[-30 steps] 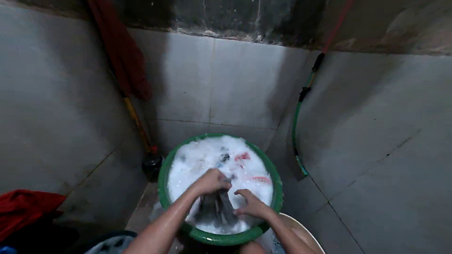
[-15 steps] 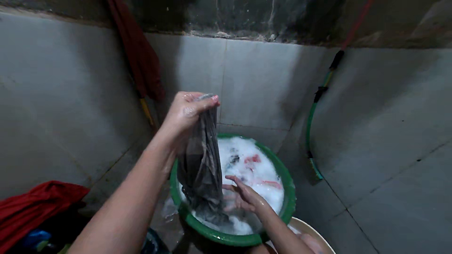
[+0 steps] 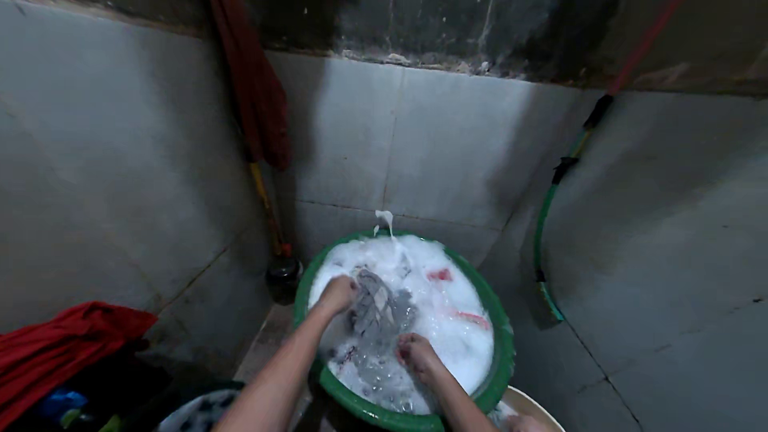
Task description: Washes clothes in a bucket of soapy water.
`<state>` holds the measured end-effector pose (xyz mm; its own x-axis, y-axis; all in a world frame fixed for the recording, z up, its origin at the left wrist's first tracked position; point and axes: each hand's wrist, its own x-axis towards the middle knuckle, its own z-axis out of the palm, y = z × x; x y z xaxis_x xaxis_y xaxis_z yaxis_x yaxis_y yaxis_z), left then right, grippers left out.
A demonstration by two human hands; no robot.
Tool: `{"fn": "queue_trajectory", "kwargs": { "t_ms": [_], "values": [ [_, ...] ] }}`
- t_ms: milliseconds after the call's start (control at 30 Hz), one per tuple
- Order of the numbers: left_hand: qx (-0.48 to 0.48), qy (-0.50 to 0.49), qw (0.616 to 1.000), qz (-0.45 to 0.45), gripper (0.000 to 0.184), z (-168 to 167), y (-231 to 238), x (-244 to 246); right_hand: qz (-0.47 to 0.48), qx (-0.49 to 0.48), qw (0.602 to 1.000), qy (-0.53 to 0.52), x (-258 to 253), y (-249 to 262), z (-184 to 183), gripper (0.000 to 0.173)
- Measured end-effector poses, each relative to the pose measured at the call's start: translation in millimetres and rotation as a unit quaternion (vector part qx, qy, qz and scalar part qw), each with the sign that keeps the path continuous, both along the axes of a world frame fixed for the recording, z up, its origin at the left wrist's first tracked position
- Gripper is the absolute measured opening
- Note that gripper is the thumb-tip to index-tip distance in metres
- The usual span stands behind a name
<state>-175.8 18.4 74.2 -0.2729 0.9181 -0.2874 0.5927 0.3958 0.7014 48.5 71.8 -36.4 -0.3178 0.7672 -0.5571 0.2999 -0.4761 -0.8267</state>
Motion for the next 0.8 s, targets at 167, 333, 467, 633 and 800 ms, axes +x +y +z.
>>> {"fn": "queue_trajectory", "kwargs": {
  "t_ms": [167,333,467,633,800],
  "values": [
    [-0.134,-0.04,0.99,0.031,0.046,-106.1,-22.8,39.4,-0.065,0.041,0.996,0.053,-16.9,-6.2,-23.3,0.047],
    [-0.26,0.186,0.933,-0.167,0.039,-88.2,-23.2,75.7,0.045,0.067,0.996,0.047,-11.5,-1.5,-27.3,0.057],
    [-0.229,0.104,0.96,-0.125,0.047,-68.5,8.2,69.0,0.36,0.113,0.913,-0.159,-6.5,-11.8,-24.3,0.05],
    [-0.133,-0.054,0.982,0.119,0.05,-119.1,15.1,86.7,0.329,0.161,0.893,-0.262,-9.3,-7.0,-24.3,0.035],
    [-0.09,-0.029,0.993,0.073,0.054,-114.5,4.5,112.7,0.086,0.218,0.956,-0.175,-5.7,6.4,-24.1,0.033]
  ]
}}
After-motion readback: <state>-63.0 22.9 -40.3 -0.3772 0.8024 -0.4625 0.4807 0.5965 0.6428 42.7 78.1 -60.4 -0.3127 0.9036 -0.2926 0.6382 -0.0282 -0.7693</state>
